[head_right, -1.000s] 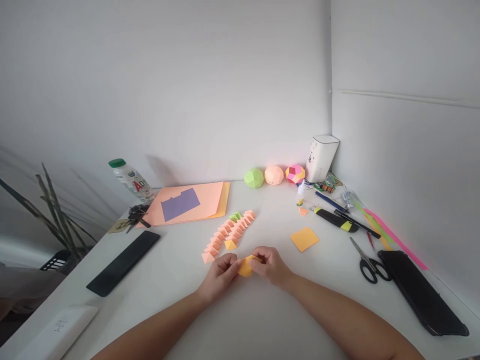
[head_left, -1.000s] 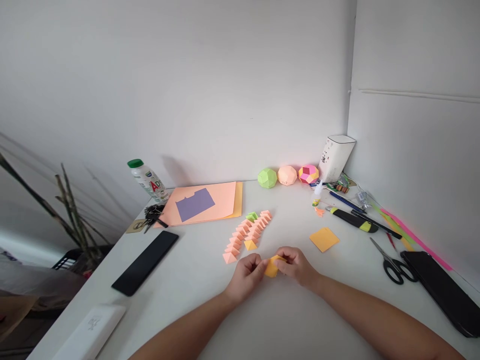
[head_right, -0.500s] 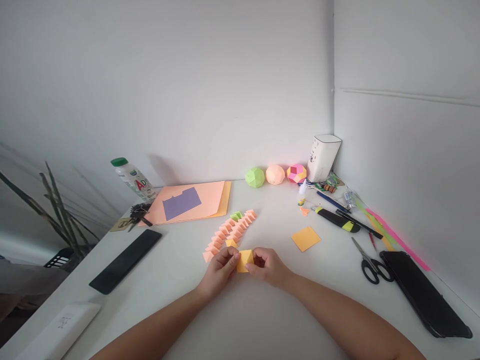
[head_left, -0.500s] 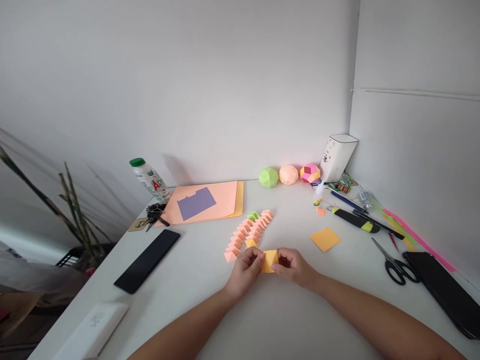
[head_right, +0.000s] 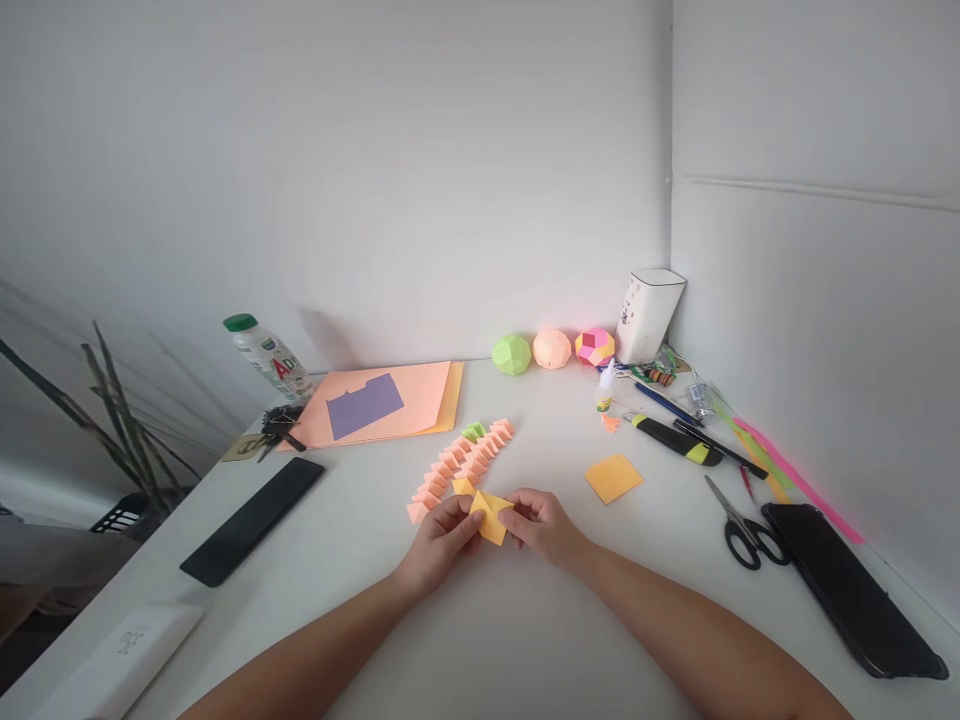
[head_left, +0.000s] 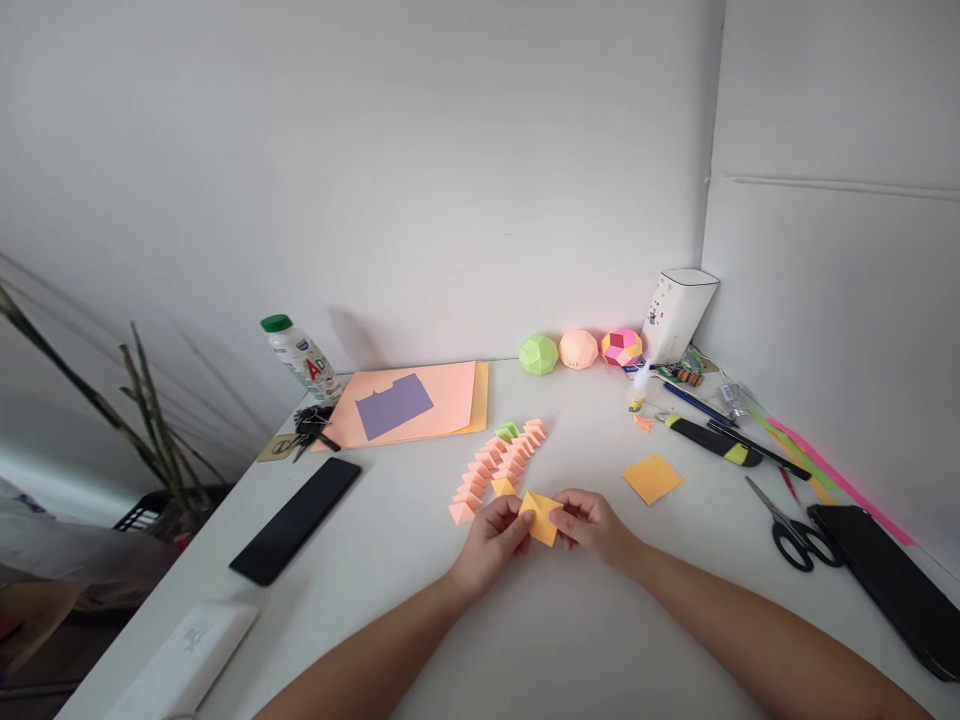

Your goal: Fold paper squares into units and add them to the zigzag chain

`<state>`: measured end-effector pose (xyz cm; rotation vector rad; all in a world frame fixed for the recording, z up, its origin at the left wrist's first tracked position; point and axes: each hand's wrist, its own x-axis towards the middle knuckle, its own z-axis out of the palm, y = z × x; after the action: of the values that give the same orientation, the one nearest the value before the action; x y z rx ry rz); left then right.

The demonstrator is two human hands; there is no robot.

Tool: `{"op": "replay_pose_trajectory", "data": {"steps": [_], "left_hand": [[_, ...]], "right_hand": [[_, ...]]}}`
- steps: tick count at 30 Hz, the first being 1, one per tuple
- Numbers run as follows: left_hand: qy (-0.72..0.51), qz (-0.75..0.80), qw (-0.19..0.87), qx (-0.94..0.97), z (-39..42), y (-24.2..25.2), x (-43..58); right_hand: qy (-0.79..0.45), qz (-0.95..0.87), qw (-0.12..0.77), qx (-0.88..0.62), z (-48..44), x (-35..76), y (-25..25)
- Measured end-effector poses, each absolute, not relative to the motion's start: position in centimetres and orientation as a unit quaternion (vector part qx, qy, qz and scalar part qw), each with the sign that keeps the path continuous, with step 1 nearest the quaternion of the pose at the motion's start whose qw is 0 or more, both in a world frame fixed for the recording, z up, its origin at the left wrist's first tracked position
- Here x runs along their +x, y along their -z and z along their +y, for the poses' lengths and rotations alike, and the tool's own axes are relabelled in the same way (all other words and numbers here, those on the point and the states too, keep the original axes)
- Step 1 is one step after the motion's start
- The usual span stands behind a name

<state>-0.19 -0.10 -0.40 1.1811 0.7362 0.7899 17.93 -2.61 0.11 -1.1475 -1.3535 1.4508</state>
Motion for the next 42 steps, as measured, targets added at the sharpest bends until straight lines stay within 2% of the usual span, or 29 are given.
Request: {"op": "replay_pose_trajectory", "data": {"steps": [12,23,42], "left_hand": [[-0.392,0.321,0.7,0.503,-0.18,0.29,0.07],[-0.346,0.305,0.697,0.55,-0.19,0.78,-0.1],[-0.348,0.323,0.695,0.54,-0.22,0.79,0.05]], "right_hand": [[-0.578,-0.516,0.435,-0.458,-2.47,17.91,0.2],[-0.578,-0.524,0.426,-0.458,-2.41,17.94,0.53],[-0.538,-0.56,0.422,-0.468,-2.72,17.74,0.67]]}}
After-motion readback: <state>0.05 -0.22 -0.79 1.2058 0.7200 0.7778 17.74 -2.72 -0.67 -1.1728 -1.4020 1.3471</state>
